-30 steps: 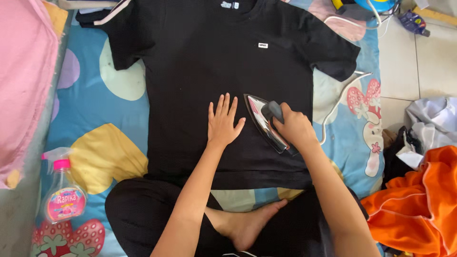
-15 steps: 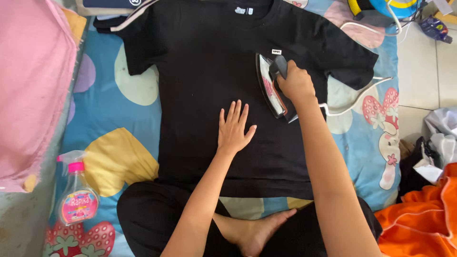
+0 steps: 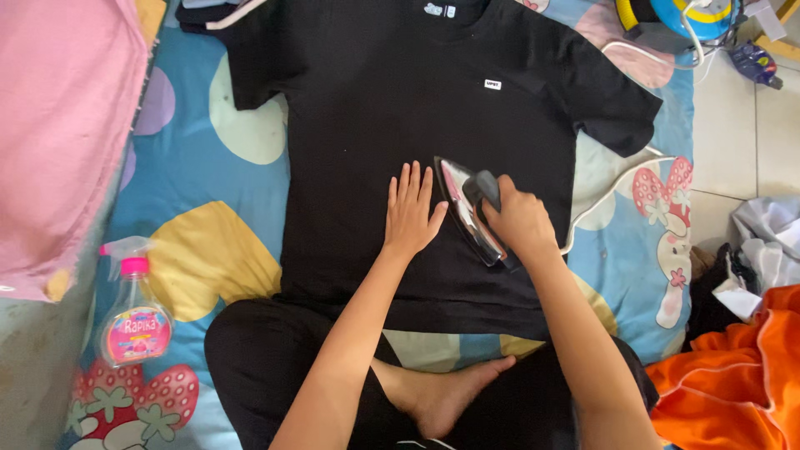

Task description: The person irons a black t-shirt laid out on a bed. They use an electric iron to smooth the front, sleeves, and back of the shirt, periodically adjusting the fabric with their hands. The shirt remains on the bed throughout the clip.

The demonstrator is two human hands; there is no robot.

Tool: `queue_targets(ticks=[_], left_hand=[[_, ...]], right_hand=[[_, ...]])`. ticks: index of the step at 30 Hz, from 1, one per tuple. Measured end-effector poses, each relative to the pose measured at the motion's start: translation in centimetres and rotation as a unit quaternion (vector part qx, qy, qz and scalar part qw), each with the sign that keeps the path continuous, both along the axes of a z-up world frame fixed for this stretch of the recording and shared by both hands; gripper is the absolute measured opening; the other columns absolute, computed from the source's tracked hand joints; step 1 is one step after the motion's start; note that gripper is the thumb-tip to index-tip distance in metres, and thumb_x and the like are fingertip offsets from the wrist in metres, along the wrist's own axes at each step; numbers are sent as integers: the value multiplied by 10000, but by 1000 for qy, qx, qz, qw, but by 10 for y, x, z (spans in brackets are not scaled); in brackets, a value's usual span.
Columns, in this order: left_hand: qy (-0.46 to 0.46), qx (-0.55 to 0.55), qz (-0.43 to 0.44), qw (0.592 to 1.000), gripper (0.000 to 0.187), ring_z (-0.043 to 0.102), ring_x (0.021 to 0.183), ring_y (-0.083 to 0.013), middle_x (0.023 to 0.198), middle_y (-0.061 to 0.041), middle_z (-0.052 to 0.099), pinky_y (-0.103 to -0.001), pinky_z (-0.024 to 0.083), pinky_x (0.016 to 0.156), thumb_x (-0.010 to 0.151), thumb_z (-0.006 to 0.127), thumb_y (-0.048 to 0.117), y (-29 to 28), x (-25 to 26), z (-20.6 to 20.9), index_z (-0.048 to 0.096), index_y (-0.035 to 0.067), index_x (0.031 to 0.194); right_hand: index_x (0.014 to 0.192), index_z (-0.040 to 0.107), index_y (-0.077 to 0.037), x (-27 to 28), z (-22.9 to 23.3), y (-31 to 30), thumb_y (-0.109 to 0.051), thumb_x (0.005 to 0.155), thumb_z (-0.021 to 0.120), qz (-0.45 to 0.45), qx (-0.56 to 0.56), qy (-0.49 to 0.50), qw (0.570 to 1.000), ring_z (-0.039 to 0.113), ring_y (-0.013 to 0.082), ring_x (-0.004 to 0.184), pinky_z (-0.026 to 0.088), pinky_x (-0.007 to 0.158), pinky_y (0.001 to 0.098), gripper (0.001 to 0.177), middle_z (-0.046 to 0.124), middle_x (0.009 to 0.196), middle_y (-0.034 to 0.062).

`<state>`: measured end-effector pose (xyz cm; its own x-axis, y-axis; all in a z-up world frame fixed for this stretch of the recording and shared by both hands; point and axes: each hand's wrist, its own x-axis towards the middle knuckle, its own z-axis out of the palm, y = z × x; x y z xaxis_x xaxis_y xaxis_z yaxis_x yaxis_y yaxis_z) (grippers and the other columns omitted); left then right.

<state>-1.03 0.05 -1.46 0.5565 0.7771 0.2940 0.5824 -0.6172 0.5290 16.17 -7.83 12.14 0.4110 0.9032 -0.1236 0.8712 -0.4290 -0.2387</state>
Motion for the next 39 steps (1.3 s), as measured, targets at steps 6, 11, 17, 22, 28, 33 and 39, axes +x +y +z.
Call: queue_targets(ticks=[6, 11, 17, 22, 28, 33, 39], left_hand=[[111, -47, 41, 992, 765, 243, 1514, -431, 1606, -271, 321, -647, 180, 1183, 973, 527, 514, 28, -44, 18, 373, 44, 1556], [141, -32, 44, 988, 744, 202, 1520, -420, 1636, -251, 263, -617, 156, 1185, 1011, 495, 521, 75, -126, 1, 317, 82, 1585], [172, -22, 52, 984, 720, 218, 1536, -389, 1653, -217, 274, -584, 167, 1217, 1007, 483, 512, 70, -161, -1, 345, 120, 1596], [150, -13, 74, 986, 703, 233, 1541, -369, 1651, -221, 289, -599, 170, 1216, 1015, 500, 489, 65, -160, 1, 376, 100, 1587], [118, -13, 95, 988, 700, 243, 1543, -360, 1645, -227, 302, -627, 171, 1206, 1001, 539, 471, 63, -158, 1, 407, 87, 1571], [115, -13, 113, 987, 710, 265, 1526, -358, 1637, -237, 305, -619, 230, 1177, 981, 574, 483, 64, -158, 4, 436, 92, 1558], [96, -34, 142, 985, 664, 315, 1480, -395, 1611, -226, 345, -592, 283, 1127, 942, 635, 454, 76, -163, 12, 515, 100, 1491]], right_hand=[[1087, 565, -26, 26, -8, 71, -348, 916, 683, -25, 16, -26, 999, 679, 547, 899, 553, 807, 596, 383, 700, 929, 336], [1179, 578, -14, 40, -7, 139, -356, 889, 714, -69, 3, -11, 998, 662, 522, 1030, 533, 894, 571, 469, 682, 1081, 333], [1175, 595, -41, 34, -3, 134, -355, 870, 720, -44, -20, 10, 999, 661, 518, 1033, 537, 887, 566, 455, 685, 1069, 331], [1113, 599, -72, 4, -1, 64, -384, 888, 668, 58, -15, -1, 998, 686, 532, 894, 547, 822, 600, 390, 707, 907, 312], [1099, 597, -98, -38, 18, 1, -559, 897, 665, 73, -67, -44, 994, 717, 469, 820, 572, 706, 564, 508, 727, 873, 236], [1104, 619, -82, -62, 2, 11, -513, 935, 636, 11, 54, -67, 996, 740, 399, 776, 596, 657, 512, 464, 730, 985, 131], [1116, 626, -74, -46, -10, 79, -517, 927, 673, -17, 90, -120, 989, 732, 429, 780, 587, 682, 530, 484, 727, 1002, 169]])
